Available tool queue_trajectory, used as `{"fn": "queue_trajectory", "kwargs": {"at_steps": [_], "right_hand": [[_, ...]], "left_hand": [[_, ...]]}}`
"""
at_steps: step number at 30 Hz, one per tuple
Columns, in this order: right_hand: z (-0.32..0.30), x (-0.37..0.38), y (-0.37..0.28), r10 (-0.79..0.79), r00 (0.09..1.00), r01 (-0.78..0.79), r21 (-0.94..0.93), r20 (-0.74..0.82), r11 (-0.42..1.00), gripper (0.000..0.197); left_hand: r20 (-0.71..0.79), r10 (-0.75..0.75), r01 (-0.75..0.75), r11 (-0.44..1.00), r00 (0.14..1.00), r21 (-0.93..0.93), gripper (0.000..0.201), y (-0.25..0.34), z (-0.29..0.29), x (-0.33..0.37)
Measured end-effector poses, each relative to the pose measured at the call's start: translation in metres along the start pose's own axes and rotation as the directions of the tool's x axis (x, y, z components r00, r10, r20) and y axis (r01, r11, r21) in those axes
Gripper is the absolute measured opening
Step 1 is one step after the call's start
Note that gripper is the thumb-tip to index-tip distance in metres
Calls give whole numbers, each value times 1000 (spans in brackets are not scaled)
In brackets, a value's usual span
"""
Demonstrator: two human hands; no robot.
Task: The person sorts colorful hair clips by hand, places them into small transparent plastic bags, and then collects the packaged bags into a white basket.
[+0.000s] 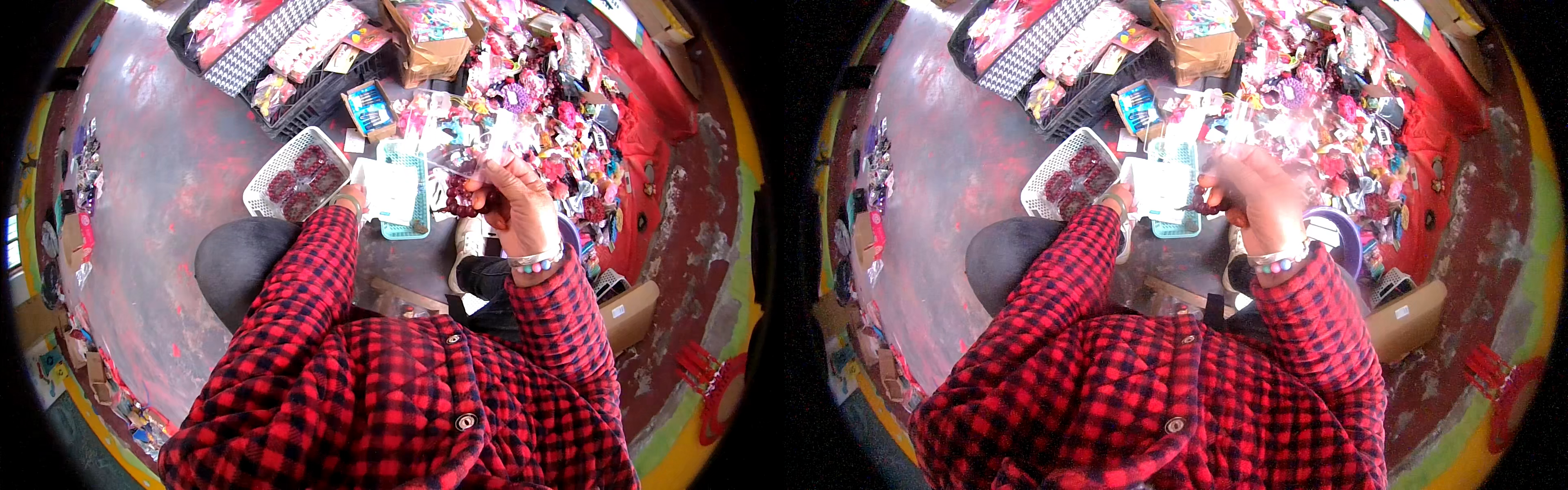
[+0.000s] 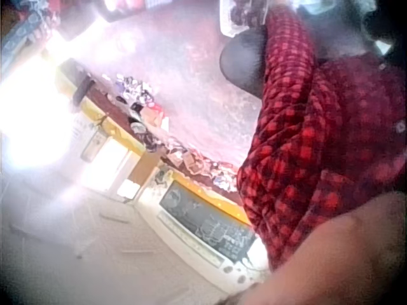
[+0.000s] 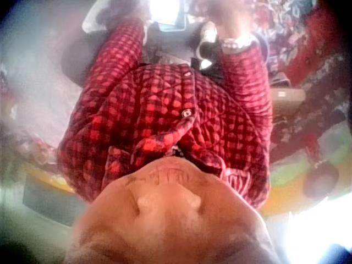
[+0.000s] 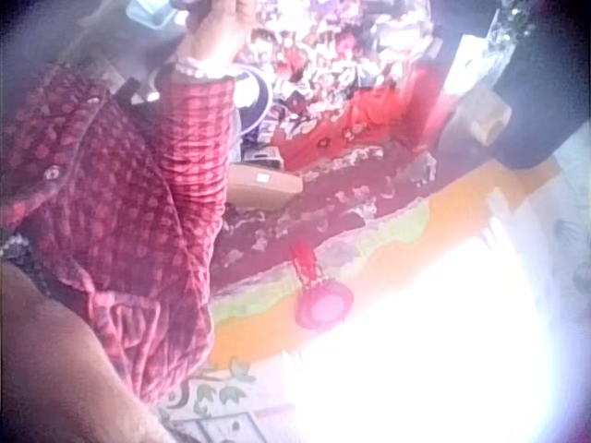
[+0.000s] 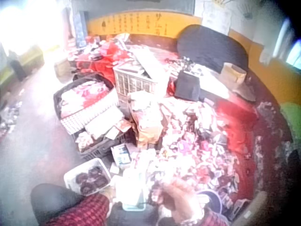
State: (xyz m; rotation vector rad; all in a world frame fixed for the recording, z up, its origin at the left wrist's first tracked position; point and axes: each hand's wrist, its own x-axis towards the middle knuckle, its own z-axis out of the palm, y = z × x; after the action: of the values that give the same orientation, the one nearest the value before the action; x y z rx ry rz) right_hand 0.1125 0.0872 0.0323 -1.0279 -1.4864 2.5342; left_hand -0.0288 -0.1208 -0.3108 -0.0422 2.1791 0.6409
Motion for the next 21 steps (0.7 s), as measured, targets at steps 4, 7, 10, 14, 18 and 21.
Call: {"fn": "queue_trajectory", "kwargs": {"at_steps": [4, 7, 10, 14, 18, 21], "right_hand": [[-4, 1, 3, -7, 1000, 7, 19, 3, 1000, 11], [-11, 1, 6, -32, 999, 32, 8, 9, 999, 13], [-17, 3, 6, -72, 997, 71, 42, 18, 997, 15], [-24, 4, 7, -151, 985, 149, 34, 80, 988, 17], [-20, 1, 3, -441, 897, 442, -75, 39, 894, 20], [-16, -1, -3, -528, 845, 534, -93, 82, 840, 17]], "left_hand": [[-40, 19, -18, 1000, 999, 25, 23, 9, -5, -6], [-232, 11, 32, 983, 973, 183, 24, 24, -17, -23], [-406, 246, -133, 949, 880, 286, 24, 53, -44, -39], [-626, 389, -636, 737, 676, -229, 33, 139, -92, -119], [-661, 707, -923, 380, 252, 55, 15, 199, -124, -230], [-608, 793, -977, 164, 46, 139, 31, 219, -132, -291]]}}
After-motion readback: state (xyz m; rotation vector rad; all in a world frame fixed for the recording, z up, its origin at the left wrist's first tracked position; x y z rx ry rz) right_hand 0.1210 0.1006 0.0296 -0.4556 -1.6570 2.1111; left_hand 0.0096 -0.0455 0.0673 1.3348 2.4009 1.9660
